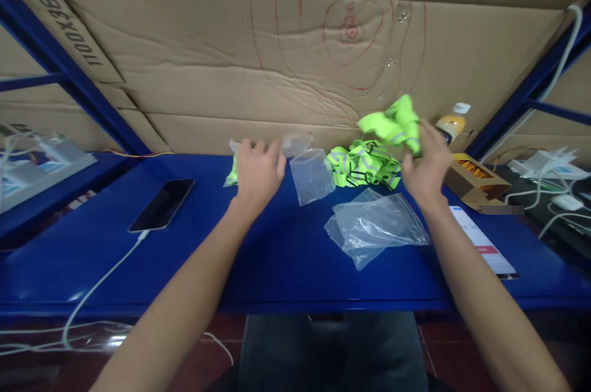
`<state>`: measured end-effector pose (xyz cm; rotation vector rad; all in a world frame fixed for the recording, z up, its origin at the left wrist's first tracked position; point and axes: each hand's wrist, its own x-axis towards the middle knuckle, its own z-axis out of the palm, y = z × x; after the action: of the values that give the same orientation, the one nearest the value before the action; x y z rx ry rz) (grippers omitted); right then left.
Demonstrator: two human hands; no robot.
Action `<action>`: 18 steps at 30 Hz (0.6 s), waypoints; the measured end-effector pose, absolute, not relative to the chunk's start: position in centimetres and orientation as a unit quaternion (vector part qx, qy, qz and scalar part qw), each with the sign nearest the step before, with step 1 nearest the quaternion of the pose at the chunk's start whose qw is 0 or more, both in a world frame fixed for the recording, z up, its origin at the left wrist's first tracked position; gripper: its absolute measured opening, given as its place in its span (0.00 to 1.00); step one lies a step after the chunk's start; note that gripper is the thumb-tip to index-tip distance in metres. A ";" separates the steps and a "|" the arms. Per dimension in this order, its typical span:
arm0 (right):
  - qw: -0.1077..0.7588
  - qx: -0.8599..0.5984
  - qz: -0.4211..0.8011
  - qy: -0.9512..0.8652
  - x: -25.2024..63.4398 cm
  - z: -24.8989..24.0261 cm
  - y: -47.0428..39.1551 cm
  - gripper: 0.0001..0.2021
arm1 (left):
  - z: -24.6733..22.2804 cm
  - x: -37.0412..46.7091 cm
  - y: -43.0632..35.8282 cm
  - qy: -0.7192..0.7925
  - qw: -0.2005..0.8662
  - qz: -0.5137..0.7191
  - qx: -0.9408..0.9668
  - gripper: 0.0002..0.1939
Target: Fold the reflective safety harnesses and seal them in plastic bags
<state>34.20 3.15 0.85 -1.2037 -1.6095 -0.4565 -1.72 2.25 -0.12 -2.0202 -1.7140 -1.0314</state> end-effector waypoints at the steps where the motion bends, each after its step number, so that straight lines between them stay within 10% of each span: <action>1: 0.446 -0.520 -0.167 -0.709 34.0 0.2 3.4 0.28 | -0.6 -0.8 2.1 -0.589 0.152 -0.313 -0.729 0.21; 7: 0.241 -0.555 -0.073 -0.793 33.9 -2.4 4.7 0.43 | -3.3 1.9 1.2 -0.561 0.066 -0.119 -0.816 0.30; 18: 0.341 -0.529 -0.024 -0.777 35.2 -1.5 4.9 0.46 | -4.3 0.9 2.1 -0.540 0.030 -0.183 -0.821 0.43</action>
<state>35.24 4.87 -1.52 -1.3758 -2.0208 -0.0622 0.93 2.07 -4.33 -2.5315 -1.6639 -0.5633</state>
